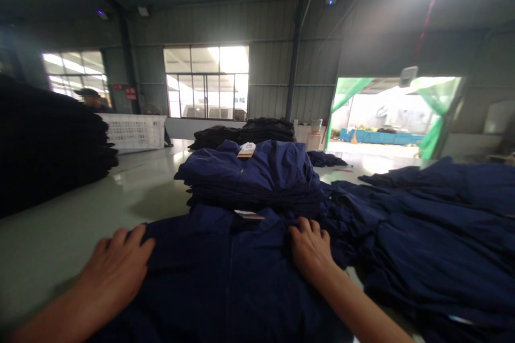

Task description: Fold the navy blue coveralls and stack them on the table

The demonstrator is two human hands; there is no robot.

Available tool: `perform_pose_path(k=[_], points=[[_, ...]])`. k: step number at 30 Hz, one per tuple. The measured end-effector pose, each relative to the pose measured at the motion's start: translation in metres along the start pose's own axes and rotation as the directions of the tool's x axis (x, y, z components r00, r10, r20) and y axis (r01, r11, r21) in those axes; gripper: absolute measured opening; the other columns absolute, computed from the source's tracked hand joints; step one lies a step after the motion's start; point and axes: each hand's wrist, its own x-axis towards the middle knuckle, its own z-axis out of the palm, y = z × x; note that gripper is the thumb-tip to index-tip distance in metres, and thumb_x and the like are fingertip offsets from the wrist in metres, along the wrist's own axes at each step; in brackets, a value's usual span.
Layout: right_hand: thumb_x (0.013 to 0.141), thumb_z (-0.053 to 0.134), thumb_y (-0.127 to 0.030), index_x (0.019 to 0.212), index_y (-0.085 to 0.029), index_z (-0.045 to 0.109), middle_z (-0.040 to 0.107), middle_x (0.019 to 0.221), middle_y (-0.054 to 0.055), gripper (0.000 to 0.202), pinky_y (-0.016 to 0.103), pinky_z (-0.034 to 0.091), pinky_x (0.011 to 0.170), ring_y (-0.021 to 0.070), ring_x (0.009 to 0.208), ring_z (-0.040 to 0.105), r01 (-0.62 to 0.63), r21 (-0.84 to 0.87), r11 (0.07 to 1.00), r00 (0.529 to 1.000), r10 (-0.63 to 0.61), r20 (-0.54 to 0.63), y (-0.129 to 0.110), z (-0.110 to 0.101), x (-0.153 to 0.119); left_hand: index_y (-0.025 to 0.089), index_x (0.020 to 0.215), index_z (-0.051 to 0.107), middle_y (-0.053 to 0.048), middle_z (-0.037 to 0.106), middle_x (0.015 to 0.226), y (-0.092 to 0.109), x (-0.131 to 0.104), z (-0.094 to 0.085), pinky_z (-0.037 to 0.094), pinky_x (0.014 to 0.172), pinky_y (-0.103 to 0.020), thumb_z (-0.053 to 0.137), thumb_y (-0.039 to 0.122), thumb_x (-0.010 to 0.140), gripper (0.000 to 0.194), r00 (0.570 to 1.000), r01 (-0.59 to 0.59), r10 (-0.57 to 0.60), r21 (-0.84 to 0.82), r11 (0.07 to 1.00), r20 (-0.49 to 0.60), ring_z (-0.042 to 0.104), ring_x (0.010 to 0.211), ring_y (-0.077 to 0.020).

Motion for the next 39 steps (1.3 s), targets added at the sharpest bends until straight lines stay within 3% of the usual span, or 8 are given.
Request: perform_pose_path(k=[4,7,10,13,17,22,29,39], points=[[0.08,0.048,-0.035,0.13,-0.016,0.046,0.041,0.139,0.012,0.053,0.051,0.027,0.103,0.0306,0.129,0.029,0.191,0.027,0.981,0.944,-0.176,-0.281,-0.014,-0.011,0.021,0.019,0.137,0.038,-0.015,0.029,0.146,0.031,0.045,-0.025,0.024,0.102,-0.058,0.053,0.03,0.079,0.061,0.973,-0.153,0.131,-0.106,0.983,-0.19,0.023,0.132,-0.0399],[0.083,0.045,-0.033,0.141,-0.022,0.029,0.026,0.148,0.004,0.062,0.057,0.015,0.107,0.0311,0.137,0.009,0.23,-0.05,0.972,0.905,-0.232,-0.357,-0.017,-0.013,0.045,0.023,0.143,0.023,-0.012,0.012,0.152,0.045,0.095,-0.029,0.011,0.107,-0.059,0.058,0.043,0.077,0.077,0.901,-0.291,0.228,-0.124,0.948,-0.37,0.002,0.137,-0.0368],[0.083,0.045,-0.026,0.141,-0.038,0.022,0.016,0.151,-0.006,0.063,0.07,0.012,0.1,0.0386,0.136,-0.004,0.128,-0.103,0.986,0.925,-0.156,-0.346,-0.009,-0.001,0.068,0.04,0.14,0.018,-0.005,0.007,0.153,0.053,0.138,-0.019,0.008,0.097,-0.073,0.06,0.049,0.075,0.078,0.916,-0.275,0.194,-0.198,0.941,-0.35,-0.005,0.134,-0.0455],[0.081,0.046,-0.021,0.139,-0.045,0.017,0.013,0.151,-0.008,0.069,0.074,0.023,0.091,0.0432,0.134,-0.007,0.061,-0.112,0.992,0.961,-0.089,-0.264,0.001,0.023,0.084,0.049,0.138,0.013,0.003,0.012,0.153,0.061,0.162,0.003,0.014,0.089,-0.079,0.062,0.044,0.074,0.08,0.946,-0.268,0.195,-0.287,0.92,-0.26,-0.001,0.131,-0.052],[0.078,0.041,-0.008,0.14,-0.043,0.013,0.002,0.152,-0.008,0.077,0.069,0.031,0.092,0.0417,0.134,-0.008,0.064,-0.148,0.987,0.956,-0.104,-0.275,0.004,0.053,0.093,0.046,0.139,0.01,0.003,0.008,0.153,0.075,0.175,0.037,0.03,0.091,-0.071,0.063,0.036,0.074,0.085,0.938,-0.313,0.225,-0.367,0.876,-0.264,-0.008,0.132,-0.0493],[0.076,0.038,-0.002,0.141,-0.04,0.02,0.005,0.153,-0.005,0.077,0.07,0.026,0.095,0.0413,0.134,-0.006,0.045,-0.163,0.986,0.935,-0.099,-0.34,-0.003,0.071,0.092,0.036,0.143,0.01,-0.002,-0.005,0.153,0.086,0.184,0.063,0.016,0.102,-0.066,0.064,0.038,0.072,0.089,0.896,-0.387,0.262,-0.34,0.857,-0.358,-0.017,0.131,-0.0446],[0.073,0.039,-0.001,0.14,-0.04,0.021,0.005,0.153,-0.005,0.08,0.07,0.026,0.095,0.0413,0.134,-0.007,0.053,-0.146,0.988,0.947,-0.097,-0.307,-0.003,0.073,0.092,0.035,0.142,0.014,-0.001,-0.013,0.153,0.089,0.184,0.065,0.016,0.103,-0.064,0.064,0.032,0.07,0.088,0.91,-0.367,0.25,-0.361,0.857,-0.331,-0.028,0.125,-0.0468],[0.073,0.04,-0.001,0.141,-0.04,0.018,-0.001,0.152,-0.008,0.081,0.071,0.024,0.095,0.0408,0.133,-0.014,0.048,-0.12,0.992,0.969,-0.076,-0.235,-0.001,0.079,0.107,0.033,0.143,0.01,-0.002,-0.016,0.152,0.089,0.206,0.081,0.009,0.104,-0.063,0.06,0.037,0.073,0.086,0.884,-0.419,0.298,-0.327,0.847,-0.36,-0.024,0.128,-0.0444]])
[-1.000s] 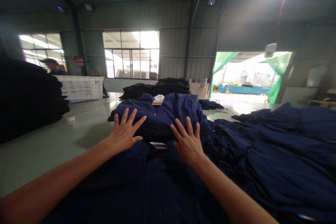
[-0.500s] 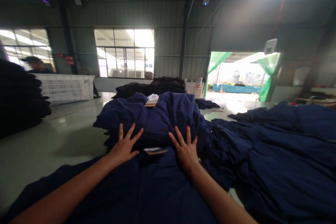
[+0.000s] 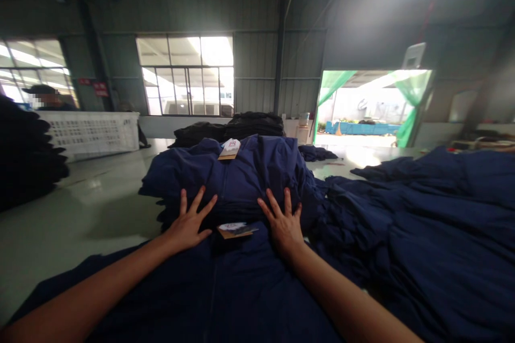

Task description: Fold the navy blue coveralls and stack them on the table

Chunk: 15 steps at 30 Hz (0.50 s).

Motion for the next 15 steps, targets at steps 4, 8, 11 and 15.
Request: perform_pose_path(k=[4,8,11,15], points=[[0.073,0.039,-0.002,0.142,-0.039,0.017,-0.001,0.152,-0.007,0.081,0.071,0.024,0.095,0.0401,0.133,-0.016,-0.005,0.004,1.0,1.0,0.005,-0.001,0.002,0.012,0.019,0.027,0.144,0.012,-0.009,-0.013,0.152,-0.011,0.027,0.007,-0.001,0.105,-0.062,0.061,0.036,0.069,0.09,0.997,-0.076,0.076,0.013,0.997,-0.005,-0.021,0.131,-0.0424],[0.073,0.04,-0.003,0.142,-0.036,0.016,-0.001,0.153,-0.006,0.08,0.072,0.021,0.096,0.0394,0.132,-0.02,0.0,0.023,1.0,1.0,-0.001,0.017,0.007,0.027,0.044,0.022,0.145,0.009,-0.012,-0.003,0.152,-0.023,0.06,0.016,-0.008,0.105,-0.059,0.057,0.033,0.071,0.088,0.987,-0.157,0.158,0.019,0.987,-0.029,-0.013,0.136,-0.0359],[0.076,0.043,-0.009,0.143,-0.034,0.016,-0.003,0.153,-0.005,0.076,0.07,0.019,0.098,0.038,0.132,-0.021,0.006,0.04,0.999,0.998,-0.009,0.064,0.017,0.037,0.064,0.026,0.144,0.012,-0.007,-0.001,0.153,-0.03,0.081,0.024,-0.002,0.107,-0.058,0.052,0.03,0.075,0.081,0.99,-0.139,0.139,-0.017,0.99,-0.022,-0.01,0.137,-0.0341],[0.08,0.049,-0.023,0.143,-0.035,0.015,-0.003,0.153,-0.004,0.073,0.068,0.024,0.097,0.038,0.133,-0.019,0.023,0.075,0.997,0.986,-0.035,0.164,0.035,0.036,0.085,0.036,0.142,0.017,0.003,-0.001,0.154,-0.033,0.094,0.025,0.02,0.103,-0.061,0.047,0.028,0.08,0.07,0.999,-0.03,0.032,-0.101,0.994,0.019,-0.013,0.135,-0.0391]])
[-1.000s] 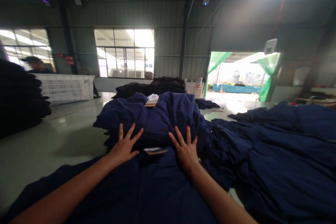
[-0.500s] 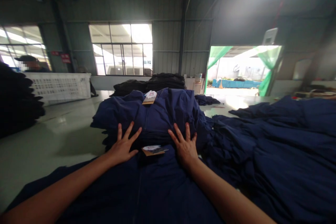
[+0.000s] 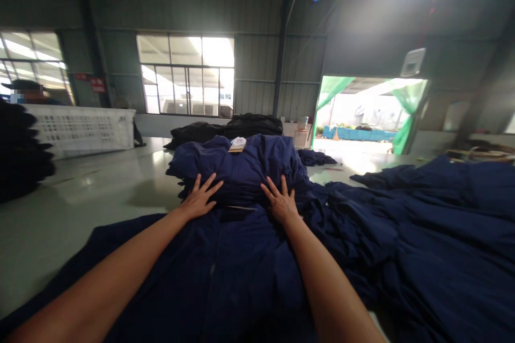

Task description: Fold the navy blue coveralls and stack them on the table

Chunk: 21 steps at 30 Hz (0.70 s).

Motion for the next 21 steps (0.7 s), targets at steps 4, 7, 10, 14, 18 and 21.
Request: perform_pose_path(k=[4,7,10,14,18,21], points=[[0.086,0.042,-0.024,0.142,-0.037,0.015,0.003,0.152,-0.007,0.064,0.069,0.019,0.099,0.0377,0.134,-0.014,-0.001,0.075,0.997,0.997,-0.004,0.073,0.003,-0.029,-0.008,0.036,0.141,0.022,0.004,0.003,0.153,0.007,-0.007,-0.019,0.026,0.1,-0.062,0.039,0.029,0.086,0.058,0.998,0.06,-0.059,-0.031,0.998,0.038,-0.004,0.136,-0.0384],[0.092,0.03,-0.035,0.142,-0.037,0.014,0.005,0.152,-0.005,0.053,0.068,0.015,0.1,0.0365,0.136,-0.006,-0.016,0.215,0.977,0.989,-0.016,0.147,-0.011,-0.06,-0.039,0.029,0.141,0.027,-0.003,0.015,0.152,0.021,-0.034,-0.045,0.024,0.101,-0.062,0.036,0.037,0.088,0.054,0.996,0.037,-0.033,-0.042,0.998,0.086,0.008,0.137,-0.034],[0.091,0.023,-0.052,0.141,-0.04,0.016,0.009,0.152,-0.005,0.052,0.068,0.013,0.101,0.0354,0.136,-0.002,0.061,0.36,0.931,0.957,-0.158,0.245,-0.028,-0.09,-0.087,0.025,0.141,0.026,-0.007,0.025,0.149,0.038,-0.078,-0.072,0.02,0.101,-0.065,0.036,0.052,0.085,0.063,0.985,-0.016,0.026,-0.061,0.998,0.173,0.016,0.136,-0.0329],[0.085,0.034,-0.06,0.139,-0.044,0.02,0.014,0.151,-0.003,0.057,0.071,0.008,0.099,0.0385,0.135,-0.004,0.11,0.412,0.904,0.941,-0.228,0.25,-0.044,-0.115,-0.151,0.026,0.14,0.029,-0.009,0.033,0.145,0.046,-0.139,-0.097,0.01,0.101,-0.069,0.038,0.064,0.08,0.072,0.969,-0.016,0.028,-0.047,0.999,0.247,0.021,0.135,-0.0325],[0.065,0.069,-0.048,0.139,-0.046,0.01,0.009,0.152,0.002,0.095,0.078,0.012,0.09,0.0493,0.13,-0.002,0.065,0.391,0.918,0.907,-0.218,0.361,-0.057,-0.118,-0.185,0.035,0.137,0.033,-0.007,0.032,0.146,0.029,-0.175,-0.096,0.006,0.094,-0.076,0.04,0.068,0.077,0.069,0.951,0.112,-0.114,0.022,0.993,0.288,0.019,0.134,-0.0384],[0.052,0.077,-0.024,0.139,-0.046,0.007,0.004,0.152,0.002,0.114,0.079,0.014,0.088,0.0527,0.128,-0.002,0.051,0.296,0.954,0.865,-0.19,0.464,-0.067,-0.111,-0.19,0.042,0.137,0.025,-0.004,0.02,0.15,0.017,-0.189,-0.083,0.009,0.086,-0.082,0.033,0.071,0.077,0.067,0.903,0.203,-0.196,0.022,0.979,0.382,0.01,0.134,-0.0451]])
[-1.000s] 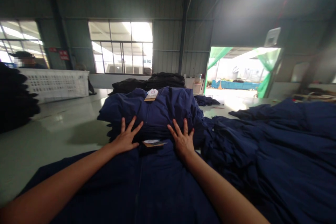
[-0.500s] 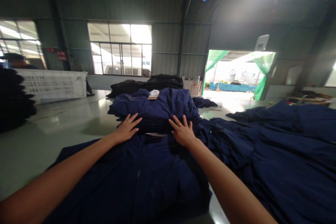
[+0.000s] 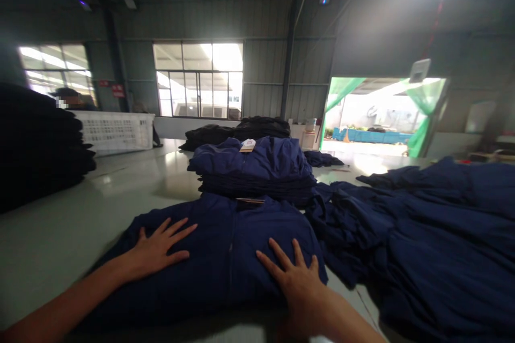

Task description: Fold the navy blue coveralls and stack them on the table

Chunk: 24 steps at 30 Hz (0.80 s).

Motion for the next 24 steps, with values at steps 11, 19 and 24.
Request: perform_pose_path(k=[11,19,24], points=[[0.067,0.049,-0.009,0.138,-0.049,0.018,0.016,0.151,-0.005,0.087,0.069,0.026,0.095,0.0433,0.133,0.014,0.027,-0.037,0.999,0.995,-0.03,-0.092,0.004,0.012,0.006,0.043,0.137,0.022,-0.003,0.017,0.151,0.004,-0.017,0.012,0.009,0.085,-0.082,0.025,0.077,0.074,0.072,0.998,0.052,-0.052,-0.009,0.999,0.045,0.01,0.132,-0.0482],[0.069,0.048,-0.009,0.136,-0.051,0.02,0.016,0.151,-0.006,0.084,0.067,0.028,0.093,0.0439,0.132,0.017,-0.07,-0.029,0.997,0.994,0.067,-0.09,-0.002,0.019,0.005,0.037,0.138,0.026,-0.002,0.017,0.151,0.004,-0.029,-0.002,0.009,0.096,-0.074,0.029,0.066,0.081,0.064,0.997,0.005,-0.004,0.016,1.0,-0.072,0.01,0.136,-0.0376],[0.069,0.049,-0.014,0.136,-0.05,0.022,0.018,0.15,-0.007,0.081,0.069,0.025,0.094,0.0438,0.132,0.015,-0.043,-0.006,0.999,0.991,0.042,-0.129,0.002,0.023,0.008,0.043,0.136,0.026,0.0,0.017,0.151,0.017,-0.064,-0.008,0.009,0.094,-0.075,0.026,0.069,0.08,0.062,0.99,0.13,-0.128,0.028,0.991,-0.052,0.007,0.135,-0.0412]])
